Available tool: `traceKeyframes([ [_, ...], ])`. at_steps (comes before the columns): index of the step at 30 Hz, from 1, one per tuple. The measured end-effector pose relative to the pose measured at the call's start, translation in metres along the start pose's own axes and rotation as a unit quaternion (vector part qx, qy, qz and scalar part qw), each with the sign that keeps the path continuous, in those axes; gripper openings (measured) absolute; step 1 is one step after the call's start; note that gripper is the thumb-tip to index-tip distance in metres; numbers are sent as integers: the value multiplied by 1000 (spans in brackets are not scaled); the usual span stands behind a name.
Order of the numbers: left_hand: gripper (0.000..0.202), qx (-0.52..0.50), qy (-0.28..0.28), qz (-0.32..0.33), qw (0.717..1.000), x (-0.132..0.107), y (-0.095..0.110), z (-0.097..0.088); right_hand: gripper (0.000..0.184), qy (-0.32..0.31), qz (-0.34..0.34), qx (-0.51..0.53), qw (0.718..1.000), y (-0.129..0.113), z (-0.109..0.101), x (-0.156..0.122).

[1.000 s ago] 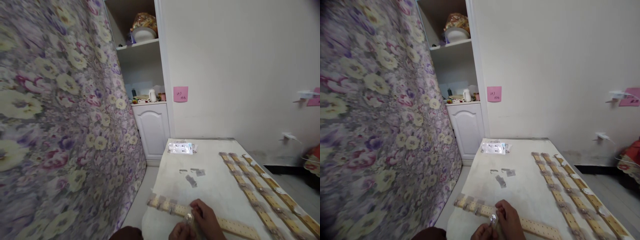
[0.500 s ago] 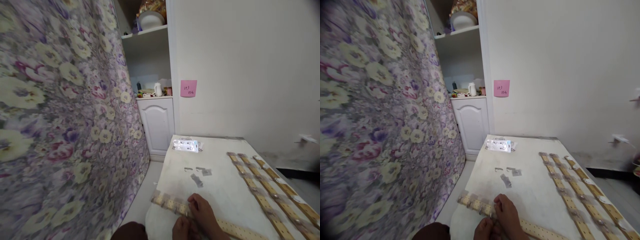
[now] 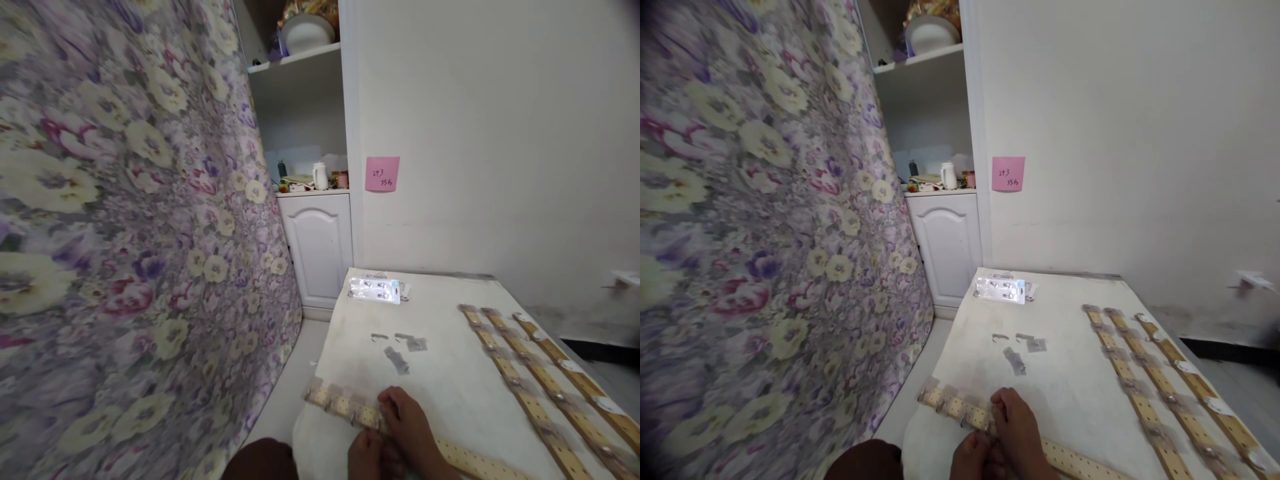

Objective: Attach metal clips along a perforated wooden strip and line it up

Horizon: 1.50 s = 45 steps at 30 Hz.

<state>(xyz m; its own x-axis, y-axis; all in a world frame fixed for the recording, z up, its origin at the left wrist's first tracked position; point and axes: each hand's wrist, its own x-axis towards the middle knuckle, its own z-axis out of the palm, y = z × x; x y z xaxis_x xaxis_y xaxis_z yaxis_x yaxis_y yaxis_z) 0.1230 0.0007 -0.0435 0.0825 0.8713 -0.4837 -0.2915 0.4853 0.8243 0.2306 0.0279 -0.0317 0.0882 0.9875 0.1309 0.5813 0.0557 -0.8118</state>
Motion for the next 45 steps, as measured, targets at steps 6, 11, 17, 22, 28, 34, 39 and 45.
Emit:
traceKeyframes([
  [6,28,-16,-6,-8,1000,-1,0,1,19,-4,0,-4,1000,1,-2,-3],
  [11,27,-25,-11,-24,999,1,-1,1,19,-4,0,-8,1000,7,1,0],
  [17,22,-21,-19,-27,999,3,-2,1,18,-6,-10,-4,1000,11,2,0],
  [22,18,-5,-24,-34,999,5,-2,-1,17,-32,-3,0,999,7,-4,1],
  [28,18,-13,-23,-36,999,3,-3,0,14,-53,23,8,998,6,-7,4],
  [34,19,-5,-10,-36,999,0,1,3,13,-44,25,13,999,4,-7,4],
  [39,18,-2,-17,-29,999,0,2,3,12,-39,30,8,999,4,-6,4],
  [45,20,18,-19,-15,1000,-2,6,2,13,-50,40,29,997,9,-3,9],
])
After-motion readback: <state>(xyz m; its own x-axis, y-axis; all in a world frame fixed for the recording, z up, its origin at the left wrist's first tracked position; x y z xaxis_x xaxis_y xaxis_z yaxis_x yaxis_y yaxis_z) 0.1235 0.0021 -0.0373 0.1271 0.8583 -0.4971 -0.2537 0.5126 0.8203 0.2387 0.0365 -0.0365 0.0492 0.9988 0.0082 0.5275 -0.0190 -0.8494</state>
